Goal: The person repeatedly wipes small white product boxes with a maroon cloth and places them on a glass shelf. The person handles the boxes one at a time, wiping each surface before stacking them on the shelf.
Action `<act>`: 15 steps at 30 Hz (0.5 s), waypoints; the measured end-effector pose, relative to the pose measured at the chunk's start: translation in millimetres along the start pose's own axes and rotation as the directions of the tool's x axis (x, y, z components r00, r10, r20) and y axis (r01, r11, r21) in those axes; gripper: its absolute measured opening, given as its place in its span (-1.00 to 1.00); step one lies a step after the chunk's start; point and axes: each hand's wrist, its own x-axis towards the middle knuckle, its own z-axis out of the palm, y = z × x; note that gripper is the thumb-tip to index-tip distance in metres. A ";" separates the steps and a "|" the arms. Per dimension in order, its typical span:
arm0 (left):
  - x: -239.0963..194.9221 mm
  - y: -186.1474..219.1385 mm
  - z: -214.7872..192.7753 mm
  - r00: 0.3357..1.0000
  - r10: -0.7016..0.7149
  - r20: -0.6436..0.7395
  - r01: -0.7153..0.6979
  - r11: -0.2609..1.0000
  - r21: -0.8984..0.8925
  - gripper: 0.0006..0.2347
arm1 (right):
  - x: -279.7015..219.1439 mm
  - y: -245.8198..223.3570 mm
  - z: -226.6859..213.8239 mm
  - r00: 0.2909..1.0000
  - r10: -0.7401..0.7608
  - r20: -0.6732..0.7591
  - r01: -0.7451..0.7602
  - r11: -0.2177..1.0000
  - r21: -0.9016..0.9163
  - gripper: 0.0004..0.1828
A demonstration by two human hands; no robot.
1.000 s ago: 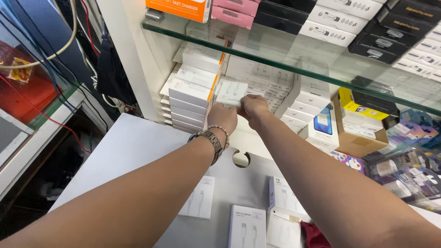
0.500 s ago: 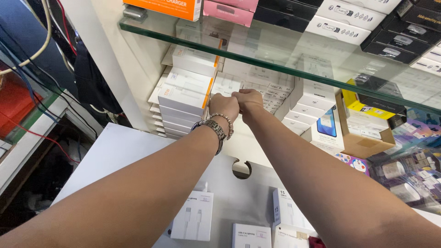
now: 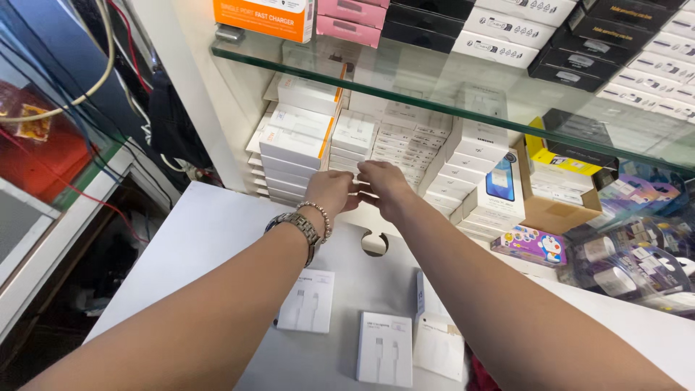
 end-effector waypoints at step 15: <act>-208.2 -35.2 -17.5 0.919 0.087 -0.384 0.337 0.331 0.881 -0.05 | -139.4 52.0 -81.2 0.999 -0.019 0.031 0.025 0.980 -0.198 -0.53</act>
